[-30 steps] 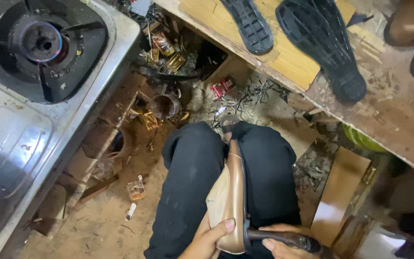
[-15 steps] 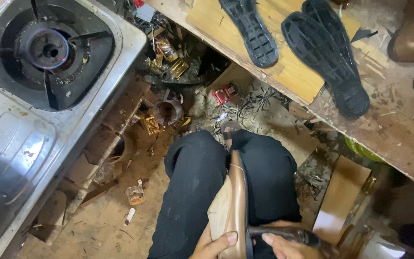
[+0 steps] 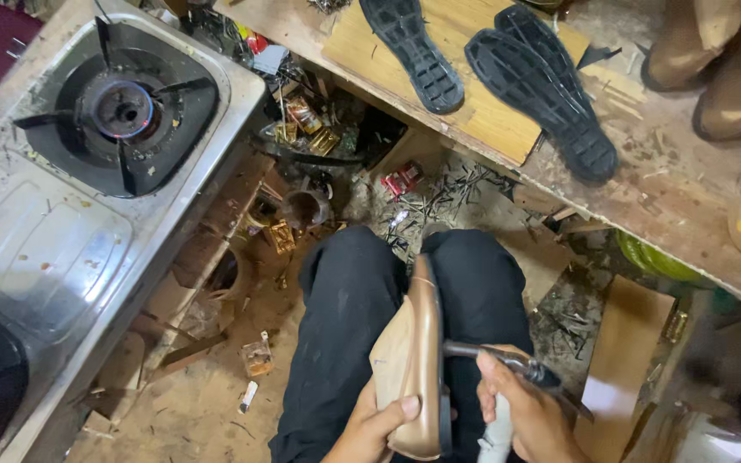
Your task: The person sits on the floor and repeatedly heats the sole of a shoe over a gas stove burner, then presses a black rubber sole onto the shoe and taps it with a hammer to secure it. The person repeats this process for multiple shoes.
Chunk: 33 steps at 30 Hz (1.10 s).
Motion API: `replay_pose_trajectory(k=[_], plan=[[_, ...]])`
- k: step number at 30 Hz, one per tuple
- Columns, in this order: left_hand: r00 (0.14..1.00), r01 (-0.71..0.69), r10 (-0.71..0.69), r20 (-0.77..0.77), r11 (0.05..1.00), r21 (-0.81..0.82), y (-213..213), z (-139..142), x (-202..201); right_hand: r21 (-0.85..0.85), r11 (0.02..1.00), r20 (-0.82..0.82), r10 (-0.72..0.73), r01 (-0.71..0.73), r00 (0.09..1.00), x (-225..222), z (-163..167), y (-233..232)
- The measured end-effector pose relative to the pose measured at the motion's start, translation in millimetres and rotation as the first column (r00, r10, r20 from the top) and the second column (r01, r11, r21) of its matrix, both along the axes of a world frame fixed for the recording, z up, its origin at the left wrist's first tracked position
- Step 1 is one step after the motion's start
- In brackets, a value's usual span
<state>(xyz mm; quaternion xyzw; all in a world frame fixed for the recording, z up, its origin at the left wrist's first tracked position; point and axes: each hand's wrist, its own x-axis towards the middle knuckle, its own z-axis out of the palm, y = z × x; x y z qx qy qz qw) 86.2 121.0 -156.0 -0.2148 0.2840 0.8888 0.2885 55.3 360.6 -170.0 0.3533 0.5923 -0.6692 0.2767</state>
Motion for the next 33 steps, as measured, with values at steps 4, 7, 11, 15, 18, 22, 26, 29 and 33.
replay_pose_trajectory(k=[4, 7, 11, 15, 18, 22, 26, 29, 33], plan=[[0.917, 0.237, -0.262, -0.300, 0.964, -0.118, -46.2, 31.8, -26.1, 0.303, 0.865, -0.227, 0.473, -0.400, 0.851, 36.3, -13.7, 38.8], [0.845, 0.273, -0.486, -0.221, 0.749, -0.604, -81.9, 47.6, -69.5, 0.380, 0.831, -0.361, 0.537, -0.405, 0.762, 62.3, -37.3, 46.3], [0.609, -0.216, -0.690, -0.391, 0.329, -0.919, -111.7, 72.7, -76.5, 0.472, 0.865, -0.439, 0.397, -0.169, 0.806, 73.9, -48.1, 34.9], [0.587, -0.394, -0.660, -0.469, 0.273, -0.878, -95.5, 71.1, -64.7, 0.544, 0.716, 0.013, 0.515, -0.438, 0.857, 55.4, -32.5, 16.7], [0.713, -0.415, -0.386, -0.585, 0.440, -0.796, -84.8, 53.8, -72.1, 0.485, 0.616, 0.073, 0.680, -0.621, 0.730, 24.4, -4.4, 7.7], [0.813, -0.311, -0.275, -0.512, 0.538, -0.784, -84.5, 40.9, -85.0, 0.366, 0.851, -0.605, 0.526, -0.378, 0.598, -5.8, 56.0, 9.4], [0.849, -0.232, -0.316, -0.423, 0.498, -0.836, -81.1, 46.1, -89.0, 0.036, 0.970, -0.999, 0.032, -0.241, -0.019, -19.3, 133.6, 24.3], [0.841, -0.266, -0.317, -0.438, 0.462, -0.846, -76.4, 50.3, -90.4, 0.298, 0.931, -0.943, 0.322, -0.212, 0.088, -16.6, 142.4, 0.7], [0.867, -0.269, -0.265, -0.423, 0.465, -0.843, -71.2, 49.7, -90.3, 0.738, 0.554, -0.398, 0.818, -0.384, 0.416, -18.4, 92.8, -41.7]])
